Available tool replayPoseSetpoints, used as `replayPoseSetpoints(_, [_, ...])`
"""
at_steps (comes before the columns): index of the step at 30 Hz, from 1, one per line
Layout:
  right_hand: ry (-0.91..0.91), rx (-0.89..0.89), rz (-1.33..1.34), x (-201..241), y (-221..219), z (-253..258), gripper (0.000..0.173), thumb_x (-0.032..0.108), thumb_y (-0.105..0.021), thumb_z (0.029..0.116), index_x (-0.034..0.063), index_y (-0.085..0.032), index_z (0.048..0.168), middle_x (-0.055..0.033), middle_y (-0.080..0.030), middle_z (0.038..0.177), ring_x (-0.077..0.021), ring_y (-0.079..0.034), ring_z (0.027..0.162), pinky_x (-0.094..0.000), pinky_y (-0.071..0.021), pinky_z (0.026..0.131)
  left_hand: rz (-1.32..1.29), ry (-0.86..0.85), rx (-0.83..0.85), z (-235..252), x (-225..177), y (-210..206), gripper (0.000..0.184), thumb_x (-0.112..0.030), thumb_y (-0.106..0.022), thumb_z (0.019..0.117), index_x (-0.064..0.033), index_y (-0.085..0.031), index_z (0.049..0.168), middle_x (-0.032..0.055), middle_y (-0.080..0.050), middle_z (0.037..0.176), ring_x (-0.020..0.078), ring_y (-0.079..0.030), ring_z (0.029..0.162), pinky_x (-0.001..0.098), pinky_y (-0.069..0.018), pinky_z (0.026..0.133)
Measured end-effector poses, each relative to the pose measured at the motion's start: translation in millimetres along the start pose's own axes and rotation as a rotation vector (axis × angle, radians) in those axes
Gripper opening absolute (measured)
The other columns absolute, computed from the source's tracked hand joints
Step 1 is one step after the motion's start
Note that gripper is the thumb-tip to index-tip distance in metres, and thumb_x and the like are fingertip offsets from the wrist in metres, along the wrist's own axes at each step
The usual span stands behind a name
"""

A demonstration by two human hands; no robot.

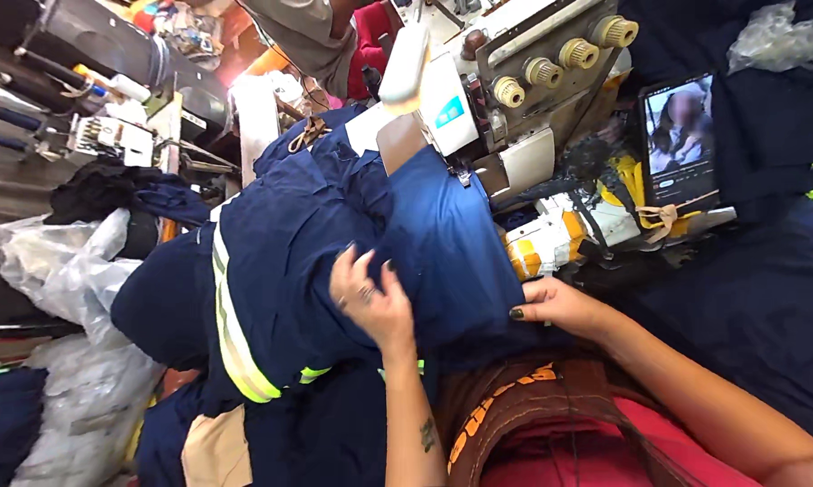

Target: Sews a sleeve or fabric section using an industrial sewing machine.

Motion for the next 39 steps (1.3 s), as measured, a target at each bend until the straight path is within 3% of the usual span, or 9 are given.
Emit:
replayPoseSetpoints(4, [-0.037, -0.060, 0.012, 11.2, 6.8, 18.4, 0.008, 0.010, -0.067, 0.0950, 0.0107, -0.071, 0.088, 0.0071, -0.072, 0.085, -0.0007, -0.067, 0.080, -0.0218, -0.0559, 0.075, 0.002, 0.496, -0.314, -71.0, 72.1, 65.5, 0.049, -0.008, -0.061, 0.0976, 0.0232, -0.045, 0.132, 0.0403, -0.047, 0.138, 0.0416, -0.047, 0.133, 0.0423, -0.0374, 0.114])
replayPoseSetpoints(6, [-0.021, -0.075, 0.000, 12.8, 9.9, 22.6, 0.009, 0.009, -0.068, 0.0951, 0.0103, -0.071, 0.087, 0.0069, -0.072, 0.083, -0.0003, -0.066, 0.079, -0.0211, -0.0556, 0.076, -0.143, 0.805, -0.434, -113.1, 103.7, 73.9, 0.057, -0.009, -0.061, 0.0986, 0.0177, -0.035, 0.142, 0.0317, -0.049, 0.135, 0.0295, -0.053, 0.123, 0.0351, -0.0449, 0.106])
replayPoseSetpoints(10, [-0.013, -0.153, -0.124, 10.9, 12.7, 22.7, 0.013, 0.011, -0.069, 0.0954, 0.0090, -0.070, 0.082, 0.0079, -0.067, 0.076, 0.0024, -0.062, 0.072, -0.0173, -0.0522, 0.069, -0.590, 1.087, -0.025, -170.8, 133.5, 50.5, 0.053, -0.024, -0.048, 0.1057, 0.0048, -0.033, 0.147, 0.0131, -0.056, 0.127, 0.0126, -0.059, 0.109, 0.0341, -0.0520, 0.096])
replayPoseSetpoints(14, [0.025, -0.281, -0.293, 18.1, 12.7, 18.0, 0.008, 0.010, -0.069, 0.0950, 0.0040, -0.074, 0.094, 0.0037, -0.071, 0.086, 0.0024, -0.064, 0.080, -0.0188, -0.0542, 0.077, -0.778, 0.992, 0.230, -162.1, 113.3, 41.0, 0.019, -0.002, -0.058, 0.0953, -0.0007, -0.058, 0.114, -0.0014, -0.073, 0.097, 0.0053, -0.070, 0.091, 0.0292, -0.0595, 0.086])
replayPoseSetpoints(20, [0.102, -0.425, -0.352, 29.0, 17.4, 16.6, 0.004, 0.006, -0.073, 0.0901, 0.0048, -0.072, 0.086, -0.0009, -0.069, 0.079, -0.0054, -0.063, 0.070, -0.0253, -0.0545, 0.066, -0.687, 0.846, -0.133, -116.9, 102.3, 98.8, 0.019, -0.005, -0.046, 0.1037, -0.0040, -0.051, 0.122, -0.0037, -0.071, 0.100, 0.0064, -0.071, 0.093, 0.0312, -0.0608, 0.086])
replayPoseSetpoints(24, [0.182, -0.439, -0.329, 29.3, 14.1, 14.0, 0.011, 0.007, -0.074, 0.0891, 0.0065, -0.070, 0.079, 0.0014, -0.066, 0.076, -0.0034, -0.060, 0.068, -0.0221, -0.0509, 0.062, -0.385, 0.653, -0.288, -48.0, 91.5, 158.9, 0.043, -0.006, -0.044, 0.1059, 0.0100, -0.037, 0.145, 0.0113, -0.057, 0.133, 0.0068, -0.057, 0.119, 0.0260, -0.0474, 0.105])
replayPoseSetpoints(27, [0.221, -0.418, -0.235, 29.7, 6.5, 13.9, 0.012, 0.007, -0.075, 0.0894, 0.0066, -0.071, 0.078, 0.0019, -0.068, 0.077, -0.0029, -0.061, 0.070, -0.0216, -0.0532, 0.065, -0.224, 0.370, -0.336, 19.8, 106.3, 177.1, 0.033, -0.004, -0.047, 0.1054, 0.0171, -0.046, 0.131, 0.0179, -0.060, 0.125, 0.0132, -0.059, 0.119, 0.0282, -0.0478, 0.105])
replayPoseSetpoints(33, [0.277, -0.428, -0.257, 17.7, -3.1, 15.4, 0.008, 0.005, -0.075, 0.0873, 0.0040, -0.073, 0.080, -0.0010, -0.069, 0.084, -0.0054, -0.065, 0.079, -0.0234, -0.0569, 0.072, 0.416, 0.448, 0.197, 86.7, 103.1, 110.1, 0.046, -0.014, -0.062, 0.0944, 0.0090, -0.058, 0.134, 0.0375, -0.048, 0.144, 0.0538, -0.047, 0.134, 0.0656, -0.0374, 0.109])
replayPoseSetpoints(39, [0.221, -0.471, -0.167, 5.1, 8.4, 14.5, 0.013, 0.005, -0.075, 0.0882, 0.0052, -0.069, 0.076, 0.0021, -0.066, 0.075, -0.0026, -0.061, 0.069, -0.0215, -0.0540, 0.066, 0.153, 0.150, 0.159, 31.5, 29.1, 23.5, 0.029, -0.013, -0.060, 0.0973, 0.0017, -0.069, 0.120, 0.0269, -0.058, 0.136, 0.0451, -0.051, 0.131, 0.0623, -0.0339, 0.112])
Point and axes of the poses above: each hand's wrist, its own z-axis towards the middle knuckle, its own y-axis out of the back of the hand, x = y × z, the point moved 4 cm from there along z, towards the middle knuckle
